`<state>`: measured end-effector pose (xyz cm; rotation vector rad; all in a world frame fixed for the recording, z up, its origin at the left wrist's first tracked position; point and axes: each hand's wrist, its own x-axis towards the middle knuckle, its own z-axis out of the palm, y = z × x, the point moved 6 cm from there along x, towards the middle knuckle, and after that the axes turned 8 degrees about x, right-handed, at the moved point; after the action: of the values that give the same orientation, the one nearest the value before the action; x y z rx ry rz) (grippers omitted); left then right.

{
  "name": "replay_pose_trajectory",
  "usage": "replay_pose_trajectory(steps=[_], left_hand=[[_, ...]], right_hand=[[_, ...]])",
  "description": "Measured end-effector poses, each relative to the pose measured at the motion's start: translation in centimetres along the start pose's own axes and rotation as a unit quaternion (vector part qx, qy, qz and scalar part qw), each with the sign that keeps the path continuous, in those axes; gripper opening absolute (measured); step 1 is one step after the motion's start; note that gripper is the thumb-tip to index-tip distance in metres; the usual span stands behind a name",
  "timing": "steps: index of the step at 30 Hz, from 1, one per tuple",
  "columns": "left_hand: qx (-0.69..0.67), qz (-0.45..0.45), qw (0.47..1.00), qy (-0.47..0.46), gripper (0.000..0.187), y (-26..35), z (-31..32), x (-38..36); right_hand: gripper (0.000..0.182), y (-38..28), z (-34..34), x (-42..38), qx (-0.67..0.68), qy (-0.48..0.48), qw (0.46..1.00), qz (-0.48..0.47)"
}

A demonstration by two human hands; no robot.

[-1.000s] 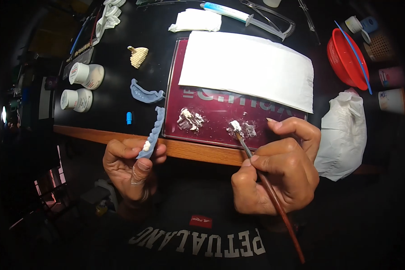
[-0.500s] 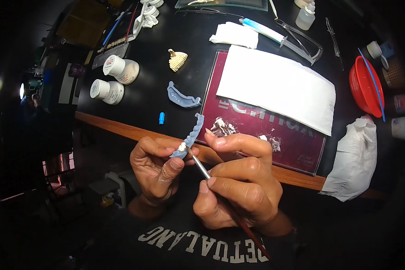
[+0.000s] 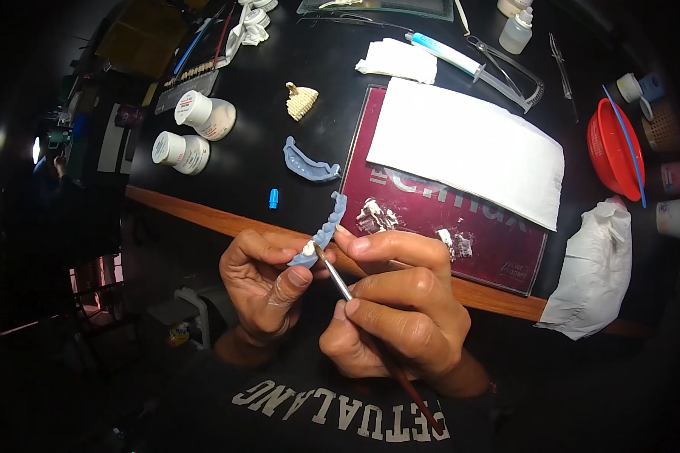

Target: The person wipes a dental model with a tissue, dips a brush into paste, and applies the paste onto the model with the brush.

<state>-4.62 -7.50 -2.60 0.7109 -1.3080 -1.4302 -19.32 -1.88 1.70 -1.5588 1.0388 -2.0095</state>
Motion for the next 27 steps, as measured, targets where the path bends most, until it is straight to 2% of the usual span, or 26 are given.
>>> replay_pose_trajectory(steps=[27], left_hand=[[-0.016,0.003,1.000,-0.009,0.020,-0.05,-0.13,-0.02]], right_hand=[[0.021,-0.04,0.02,0.07,-0.009,-0.004,1.000,-0.003]])
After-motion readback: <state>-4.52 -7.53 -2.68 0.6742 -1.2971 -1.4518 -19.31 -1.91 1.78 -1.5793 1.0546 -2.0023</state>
